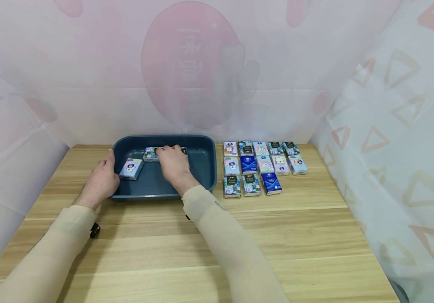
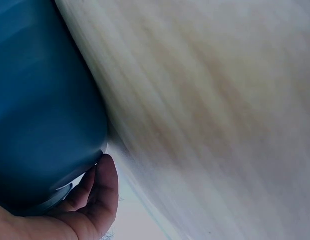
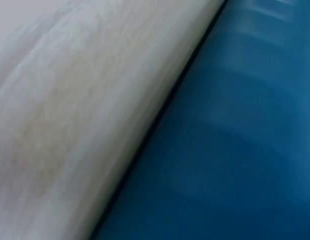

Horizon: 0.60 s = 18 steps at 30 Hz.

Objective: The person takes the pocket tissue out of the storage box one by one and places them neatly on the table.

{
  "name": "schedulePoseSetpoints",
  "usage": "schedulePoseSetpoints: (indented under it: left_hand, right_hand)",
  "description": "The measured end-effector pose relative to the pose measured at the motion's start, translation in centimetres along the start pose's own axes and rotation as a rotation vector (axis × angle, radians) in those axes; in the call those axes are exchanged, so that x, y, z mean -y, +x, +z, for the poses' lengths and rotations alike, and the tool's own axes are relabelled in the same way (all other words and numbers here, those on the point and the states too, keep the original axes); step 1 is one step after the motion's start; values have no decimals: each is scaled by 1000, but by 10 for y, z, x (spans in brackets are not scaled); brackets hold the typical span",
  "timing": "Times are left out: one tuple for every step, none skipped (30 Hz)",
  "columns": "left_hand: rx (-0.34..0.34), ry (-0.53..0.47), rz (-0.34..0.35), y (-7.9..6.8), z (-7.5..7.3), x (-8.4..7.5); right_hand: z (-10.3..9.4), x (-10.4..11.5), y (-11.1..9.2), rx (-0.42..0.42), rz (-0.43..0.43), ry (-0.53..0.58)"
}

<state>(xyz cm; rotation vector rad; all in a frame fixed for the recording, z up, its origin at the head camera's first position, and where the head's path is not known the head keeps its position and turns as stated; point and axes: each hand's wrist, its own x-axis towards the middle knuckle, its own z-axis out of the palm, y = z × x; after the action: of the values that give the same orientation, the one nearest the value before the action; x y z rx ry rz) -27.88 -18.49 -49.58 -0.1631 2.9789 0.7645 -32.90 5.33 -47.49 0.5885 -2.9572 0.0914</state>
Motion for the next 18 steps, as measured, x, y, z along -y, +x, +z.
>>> schedulePoseSetpoints:
  left_hand:
    - [1, 0, -2, 0, 0, 0]
    - [2, -2, -4, 0, 0, 0]
    - [3, -3, -7, 0, 0, 0]
    - [2, -3, -8, 0, 0, 0]
    - [3, -4, -9, 0, 0, 0]
    - [3, -3, -9, 0, 1, 0]
    - [2, -2, -10, 1, 1, 1]
    - [3, 0, -9, 1, 1, 1]
    - [3, 1, -8, 1, 1, 1]
    - [4, 1, -8, 1, 1, 1]
    - [6, -1, -7, 1, 1, 1]
    - [7, 0, -6, 2, 1, 1]
    - [8, -1, -6, 2, 1, 1]
    - [10, -2, -5, 2, 1, 2]
    - [10, -5, -5, 1, 1, 1]
    - [10, -6, -4, 1, 1, 1]
    - [10, -6, -3, 1, 1, 1]
    - [10, -7, -4, 1, 1, 2]
  right_hand:
    - [-1, -2, -1, -10, -1, 6]
    - [-2, -3, -2, -21, -4, 14]
    - [-3, -5, -3, -31, -6, 25]
    - [-5, -7, -4, -41, -6, 39]
    - [-6, -9, -6, -52, -9, 54]
    - [-8, -11, -8, -60, -12, 70]
    - [-10, -13, -9, -65, -13, 87]
    - [-12, -15, -11, -69, -12, 103]
    - [-13, -16, -13, -70, -12, 116]
    - [-15, -18, -15, -72, -9, 130]
    - [-17, -20, -17, -72, -6, 138]
    - [-20, -21, -20, -70, -1, 145]
    - [-22, -23, -22, -71, 6, 153]
    - [-24, -25, -24, -72, 10, 162]
    - [-26, -27, -27, -74, 15, 174]
    - [-29, -29, -29, -76, 20, 183]
    - [-31, -31, -32, -79, 24, 191]
    - [-33, -33, -35, -84, 26, 202]
